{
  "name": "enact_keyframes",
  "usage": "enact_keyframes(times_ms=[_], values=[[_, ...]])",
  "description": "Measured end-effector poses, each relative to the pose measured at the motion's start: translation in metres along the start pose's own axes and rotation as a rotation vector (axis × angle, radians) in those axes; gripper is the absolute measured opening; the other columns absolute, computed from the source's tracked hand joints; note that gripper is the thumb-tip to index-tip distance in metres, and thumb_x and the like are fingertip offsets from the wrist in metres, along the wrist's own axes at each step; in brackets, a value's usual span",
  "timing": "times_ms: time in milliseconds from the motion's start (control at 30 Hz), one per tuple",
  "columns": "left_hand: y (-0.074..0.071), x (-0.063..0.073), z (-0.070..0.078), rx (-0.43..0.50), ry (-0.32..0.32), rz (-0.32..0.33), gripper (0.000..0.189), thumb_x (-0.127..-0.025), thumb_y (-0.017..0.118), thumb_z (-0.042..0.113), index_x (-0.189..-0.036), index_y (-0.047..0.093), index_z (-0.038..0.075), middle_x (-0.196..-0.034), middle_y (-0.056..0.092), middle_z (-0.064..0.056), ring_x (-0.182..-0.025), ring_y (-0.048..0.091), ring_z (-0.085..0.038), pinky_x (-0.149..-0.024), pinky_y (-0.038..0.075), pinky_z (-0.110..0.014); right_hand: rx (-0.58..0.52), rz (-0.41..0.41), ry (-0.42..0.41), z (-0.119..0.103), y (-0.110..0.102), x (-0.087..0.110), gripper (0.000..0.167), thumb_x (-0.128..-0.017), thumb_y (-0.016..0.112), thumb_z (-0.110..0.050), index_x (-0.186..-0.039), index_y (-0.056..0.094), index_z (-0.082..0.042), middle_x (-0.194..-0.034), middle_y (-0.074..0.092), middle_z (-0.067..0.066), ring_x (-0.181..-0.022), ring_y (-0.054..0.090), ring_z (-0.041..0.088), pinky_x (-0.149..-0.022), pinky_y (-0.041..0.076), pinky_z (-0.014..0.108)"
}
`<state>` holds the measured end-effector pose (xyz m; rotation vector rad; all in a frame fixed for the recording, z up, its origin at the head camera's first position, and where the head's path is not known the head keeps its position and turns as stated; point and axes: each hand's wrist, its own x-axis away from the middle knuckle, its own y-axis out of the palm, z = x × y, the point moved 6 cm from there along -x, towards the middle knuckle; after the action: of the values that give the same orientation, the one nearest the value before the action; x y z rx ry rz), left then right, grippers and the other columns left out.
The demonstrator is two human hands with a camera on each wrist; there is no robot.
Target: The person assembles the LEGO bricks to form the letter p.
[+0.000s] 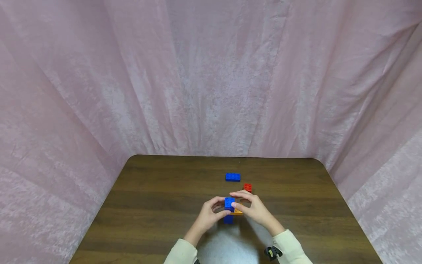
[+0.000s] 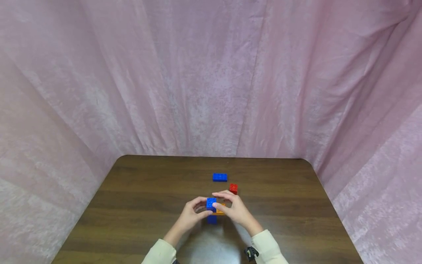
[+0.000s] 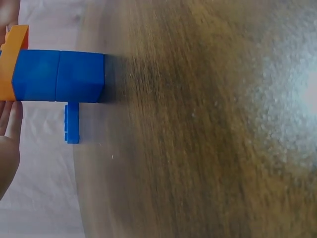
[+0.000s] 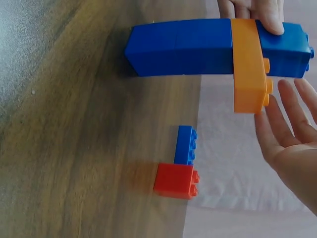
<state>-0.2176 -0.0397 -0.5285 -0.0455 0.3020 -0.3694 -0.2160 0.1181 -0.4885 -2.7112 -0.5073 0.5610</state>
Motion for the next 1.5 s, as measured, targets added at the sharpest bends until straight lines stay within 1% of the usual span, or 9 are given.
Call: enact_keyframes(times_ms=[200,467,533,767,833,1000,1067,1300,1500], values=[[0.001,-0.001,0.001,-0.011,0.001,0.002,0.029,-0.081,0.073,-0.004,-0.106,0.060,-0.010,-0.105,0.065,-0.028,-0.100,0.064,-0.033,-0.093,0.047,-0.058,-0.024,0.119,-0.029,0.025,-0.017,-0.005,0.028,-0.092,0.062,-0.002,-0.119,0.063,0.001,-0.110,0.066,0.015,-0.100,0.064,0.031,-0.087,0.054,0.026],[0.000,-0.001,-0.002,-0.043,-0.076,0.009,0.030,-0.082,0.074,-0.002,-0.109,0.063,-0.005,-0.106,0.066,-0.023,-0.101,0.063,-0.036,-0.094,0.048,-0.054,-0.060,0.266,0.014,0.059,-0.047,-0.009,0.028,-0.091,0.063,-0.002,-0.118,0.061,0.007,-0.111,0.064,0.026,-0.102,0.061,0.038,-0.086,0.051,0.016],[0.000,0.000,-0.002,-0.038,-0.091,0.009,0.029,-0.082,0.074,-0.001,-0.109,0.063,-0.005,-0.106,0.066,-0.023,-0.102,0.062,-0.037,-0.094,0.048,-0.054,-0.079,0.287,0.028,0.069,-0.053,-0.010,0.030,-0.091,0.063,-0.001,-0.119,0.059,0.010,-0.115,0.061,0.029,-0.105,0.061,0.034,-0.086,0.049,0.013],[0.001,0.001,-0.001,-0.032,-0.104,0.014,0.030,-0.082,0.074,-0.001,-0.109,0.063,-0.005,-0.107,0.065,-0.024,-0.102,0.061,-0.039,-0.094,0.047,-0.053,-0.152,0.319,0.163,0.096,-0.064,-0.013,0.038,-0.091,0.064,-0.001,-0.125,0.054,0.013,-0.125,0.056,0.031,-0.104,0.058,-0.001,-0.089,0.046,0.009],[0.001,0.001,-0.002,-0.031,-0.091,0.011,0.030,-0.082,0.074,-0.001,-0.109,0.063,-0.006,-0.107,0.065,-0.025,-0.101,0.061,-0.039,-0.094,0.047,-0.054,-0.152,0.327,0.189,0.105,-0.064,-0.014,0.040,-0.091,0.065,-0.005,-0.127,0.054,0.010,-0.126,0.056,0.029,-0.105,0.059,0.001,-0.089,0.046,0.010],[0.000,0.000,-0.003,-0.045,-0.077,0.009,0.030,-0.082,0.074,0.001,-0.109,0.063,-0.005,-0.106,0.066,-0.024,-0.100,0.063,-0.036,-0.093,0.049,-0.050,-0.158,0.323,0.288,0.120,-0.060,-0.015,0.046,-0.090,0.068,-0.007,-0.131,0.052,0.006,-0.129,0.054,0.029,-0.116,0.056,0.034,-0.087,0.047,0.012],[0.000,-0.001,-0.004,-0.052,-0.078,0.011,0.030,-0.082,0.074,0.002,-0.109,0.063,-0.004,-0.106,0.066,-0.022,-0.100,0.063,-0.033,-0.093,0.050,-0.048,-0.147,0.310,0.345,0.127,-0.057,-0.015,0.049,-0.089,0.068,-0.007,-0.133,0.050,0.005,-0.131,0.053,0.028,-0.120,0.051,0.041,-0.086,0.047,0.013],[0.000,-0.001,-0.004,-0.057,-0.077,0.013,0.030,-0.082,0.074,0.000,-0.109,0.063,-0.005,-0.106,0.066,-0.023,-0.101,0.063,-0.035,-0.093,0.050,-0.048,-0.104,0.298,0.473,0.144,-0.047,-0.009,0.048,-0.088,0.067,-0.001,-0.134,0.050,0.004,-0.132,0.053,0.026,-0.120,0.051,0.040,-0.091,0.053,0.031],[0.001,0.000,-0.001,-0.056,-0.095,0.019,0.030,-0.082,0.074,0.001,-0.109,0.063,-0.004,-0.106,0.066,-0.022,-0.101,0.062,-0.036,-0.094,0.048,-0.051,-0.061,0.311,0.489,0.153,-0.044,-0.009,0.045,-0.086,0.067,0.003,-0.129,0.055,0.005,-0.125,0.058,0.026,-0.114,0.055,0.040,-0.087,0.054,0.031]])
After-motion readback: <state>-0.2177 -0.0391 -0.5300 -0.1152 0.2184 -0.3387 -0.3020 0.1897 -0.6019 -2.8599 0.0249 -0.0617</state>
